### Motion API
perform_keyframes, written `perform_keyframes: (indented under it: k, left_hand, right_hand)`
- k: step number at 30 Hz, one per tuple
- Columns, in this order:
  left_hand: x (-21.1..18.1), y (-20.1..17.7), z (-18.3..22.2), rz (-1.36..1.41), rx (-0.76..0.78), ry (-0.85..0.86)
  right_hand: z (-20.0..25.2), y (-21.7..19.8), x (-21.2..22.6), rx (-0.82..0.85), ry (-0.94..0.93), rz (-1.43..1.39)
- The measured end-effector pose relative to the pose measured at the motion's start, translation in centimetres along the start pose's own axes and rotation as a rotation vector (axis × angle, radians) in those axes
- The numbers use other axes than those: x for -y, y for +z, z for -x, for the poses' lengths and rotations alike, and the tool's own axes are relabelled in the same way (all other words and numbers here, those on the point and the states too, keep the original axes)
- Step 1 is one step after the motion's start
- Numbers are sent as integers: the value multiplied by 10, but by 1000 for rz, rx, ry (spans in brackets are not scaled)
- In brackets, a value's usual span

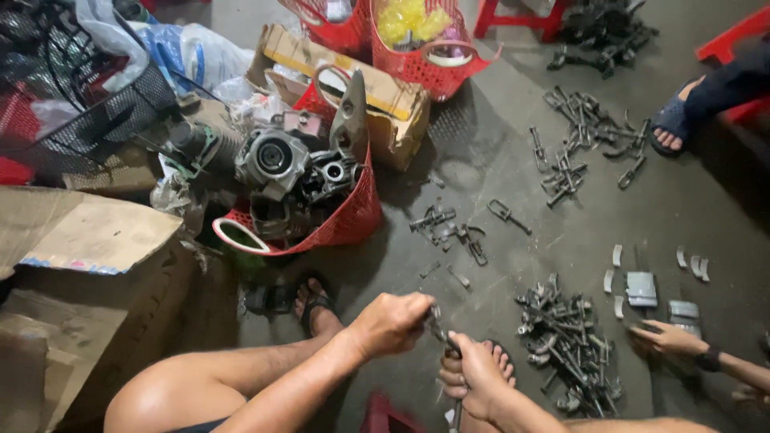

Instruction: The person sorts and assembles various motorcycle engine components, such as rocker arms and bearing inserts, on a workshop floor.

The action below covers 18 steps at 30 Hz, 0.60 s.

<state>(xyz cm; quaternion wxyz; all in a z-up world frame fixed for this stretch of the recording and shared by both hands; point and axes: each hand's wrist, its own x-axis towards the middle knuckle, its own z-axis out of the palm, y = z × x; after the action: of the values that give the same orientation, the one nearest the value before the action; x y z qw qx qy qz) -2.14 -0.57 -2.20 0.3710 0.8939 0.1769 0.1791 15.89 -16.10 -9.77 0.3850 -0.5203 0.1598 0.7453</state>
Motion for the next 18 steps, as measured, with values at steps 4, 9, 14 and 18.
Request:
perform_keyframes:
  k: [4,9,14,18]
  left_hand:
    - [5,0,-6,29,-78,-40]
    - [-30,-41,-35,192,64,-533]
    - [-35,-70,-47,310,29,-595]
    - [-31,-77,-38,381,35,-433]
  right_hand:
    - [6,7,8,-14,92,-88]
    - [48,35,36,-214,-253,4]
    - [56,29,52,-57,-412,247]
    - [78,46,60,-35,-388,262]
